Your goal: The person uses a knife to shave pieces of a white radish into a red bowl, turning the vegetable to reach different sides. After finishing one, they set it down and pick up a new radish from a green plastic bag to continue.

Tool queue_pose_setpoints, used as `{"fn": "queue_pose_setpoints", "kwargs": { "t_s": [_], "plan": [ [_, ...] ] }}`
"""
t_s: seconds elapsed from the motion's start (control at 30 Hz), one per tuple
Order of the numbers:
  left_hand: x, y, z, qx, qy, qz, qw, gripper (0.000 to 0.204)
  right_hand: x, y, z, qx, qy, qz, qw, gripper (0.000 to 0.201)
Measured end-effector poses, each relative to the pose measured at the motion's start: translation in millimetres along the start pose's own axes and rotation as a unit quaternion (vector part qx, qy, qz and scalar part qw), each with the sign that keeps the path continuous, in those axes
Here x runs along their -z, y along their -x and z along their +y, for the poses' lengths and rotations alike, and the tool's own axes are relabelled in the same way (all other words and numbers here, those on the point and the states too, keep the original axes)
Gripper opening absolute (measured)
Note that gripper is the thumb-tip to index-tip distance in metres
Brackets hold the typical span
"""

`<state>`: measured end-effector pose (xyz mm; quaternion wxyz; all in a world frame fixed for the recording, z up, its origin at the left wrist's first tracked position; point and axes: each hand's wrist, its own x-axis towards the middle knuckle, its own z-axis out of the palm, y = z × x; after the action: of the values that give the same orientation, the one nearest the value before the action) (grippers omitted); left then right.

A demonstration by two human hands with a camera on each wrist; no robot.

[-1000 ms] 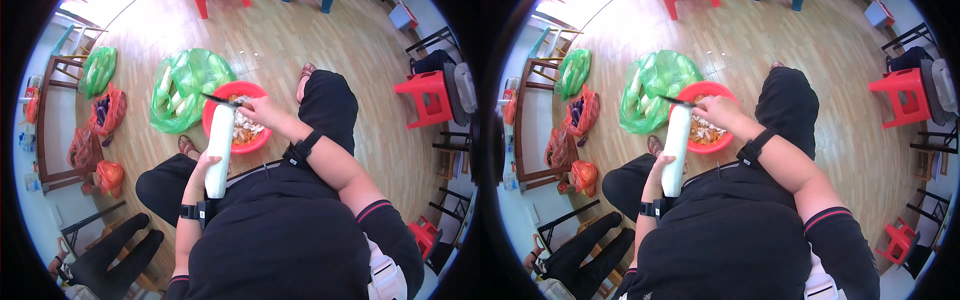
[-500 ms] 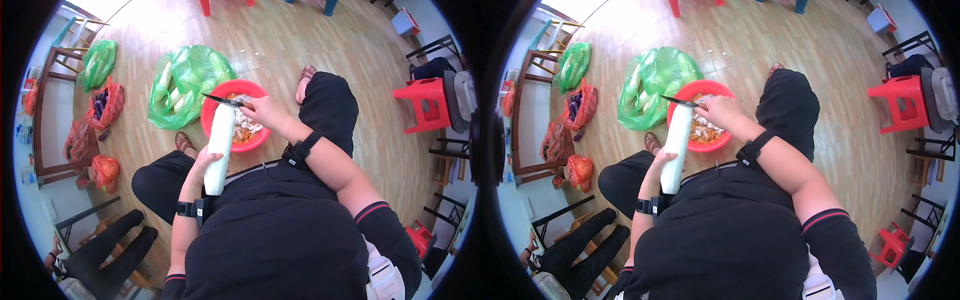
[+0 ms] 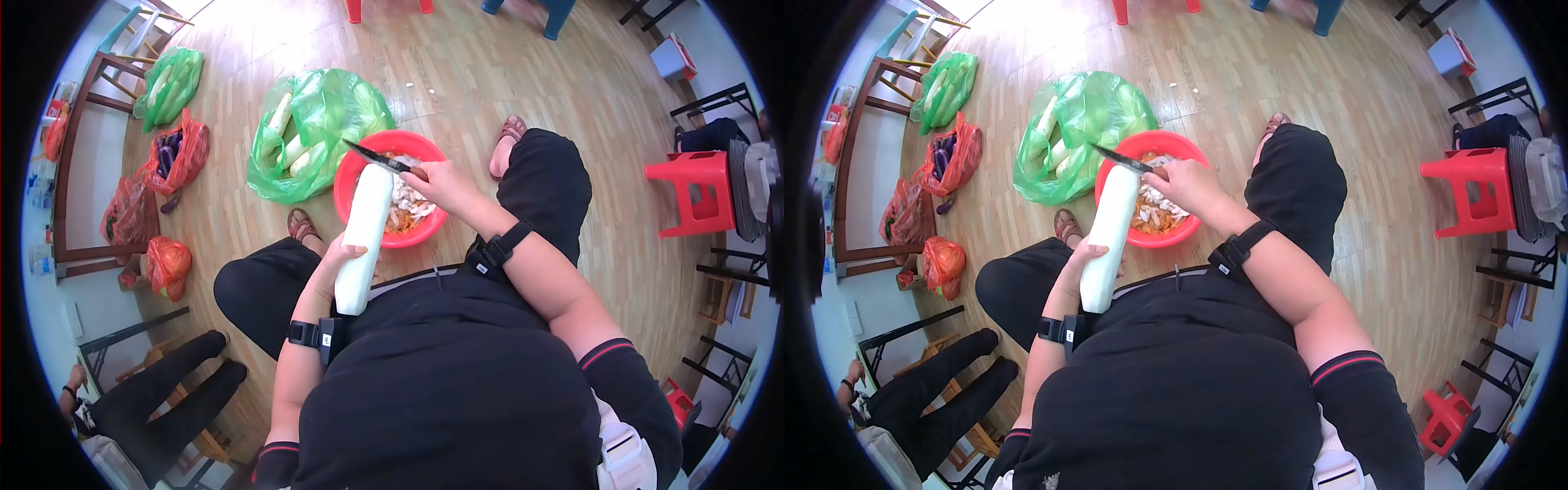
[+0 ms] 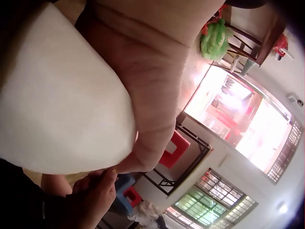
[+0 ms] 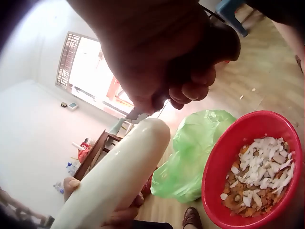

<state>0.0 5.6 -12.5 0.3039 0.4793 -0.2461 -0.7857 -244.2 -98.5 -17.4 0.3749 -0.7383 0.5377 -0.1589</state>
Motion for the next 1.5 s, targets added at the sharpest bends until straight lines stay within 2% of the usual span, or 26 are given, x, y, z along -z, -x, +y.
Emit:
{"fn": "queue_pose_setpoints", "kwargs": {
  "t_s": [0.1, 0.17, 0.2, 0.27, 0.4, 0.5, 0.57, 0.7, 0.83, 0.9, 1.0, 1.07, 1.13, 1.23, 1.3, 1.5],
  "plan": [
    [0.5, 0.9, -0.5, -0.006, 0.008, -0.009, 1.0, 0.063, -0.8, -2.8, 6.8, -0.03, 0.017, -0.007, 0.999, 0.039],
    [-2.9, 3.7, 3.6, -0.02, 0.016, -0.033, 0.999, 0.064, -1.5, -0.7, 9.4, 0.013, -0.012, 0.049, 0.999, 0.04],
    [-3.4, 3.2, 5.0, -0.023, 0.016, -0.033, 0.999, 0.064, 2.8, -0.7, 4.3, 0.016, -0.011, 0.05, 0.999, 0.04],
    [-3.7, 3.4, 4.7, -0.027, 0.028, -0.032, 0.999, 0.064, 11.9, 1.5, -7.9, -0.026, 0.001, -0.014, 1.0, 0.036],
    [-2.8, 3.3, 5.0, -0.02, 0.031, -0.016, 0.999, 0.064, 4.5, 3.0, -6.9, 0.002, -0.043, -0.026, 0.999, 0.038],
    [-2.6, 3.8, 3.4, -0.021, 0.036, -0.033, 0.999, 0.064, -1.9, 0.8, 2.1, 0.007, -0.053, -0.009, 0.999, 0.039],
    [-1.4, 2.5, 2.7, -0.023, 0.046, -0.04, 0.998, 0.064, 0.6, -1.6, 8.0, 0.016, -0.008, 0.049, 0.999, 0.045],
    [-3.3, 3.5, 7.4, -0.052, 0.057, -0.052, 0.996, 0.063, 6.9, 3.5, 0.5, 0.018, -0.01, 0.055, 0.998, 0.045],
    [0.0, 5.7, 4.4, -0.035, 0.091, -0.038, 0.994, 0.061, -1.0, 2.8, 2.1, 0.009, -0.078, 0.035, 0.996, 0.044],
    [0.3, 6.8, 5.7, -0.031, 0.109, -0.035, 0.993, 0.061, -1.9, 4.7, -4.0, 0.003, -0.1, -0.027, 0.995, 0.04],
    [-2.5, 9.7, 7.9, -0.021, 0.13, -0.023, 0.991, 0.063, 2.0, 8.5, -17.4, 0.023, -0.092, -0.067, 0.993, 0.04],
    [-3.8, 10.6, 10.0, -0.03, 0.123, -0.043, 0.991, 0.066, -2.5, 6.3, -11.2, 0.03, -0.095, -0.053, 0.994, 0.039],
    [-3.4, 8.9, 8.2, -0.03, 0.122, -0.067, 0.99, 0.067, -3.9, 1.1, -2.2, 0.014, -0.1, 0.024, 0.995, 0.039],
    [-2.4, 7.7, 4.6, -0.029, 0.123, -0.098, 0.987, 0.067, -0.9, -2.1, 3.9, 0.013, -0.097, 0.045, 0.994, 0.039],
    [-2.8, 8.3, 4.3, -0.031, 0.125, -0.102, 0.986, 0.067, -17.6, -6.6, 23.3, 0.022, -0.109, 0.049, 0.993, 0.038],
    [-2.7, 10.0, 5.6, -0.012, 0.165, -0.089, 0.982, 0.066, -8.4, 1.7, -0.5, 0.018, -0.165, 0.002, 0.986, 0.037]
  ]
}}
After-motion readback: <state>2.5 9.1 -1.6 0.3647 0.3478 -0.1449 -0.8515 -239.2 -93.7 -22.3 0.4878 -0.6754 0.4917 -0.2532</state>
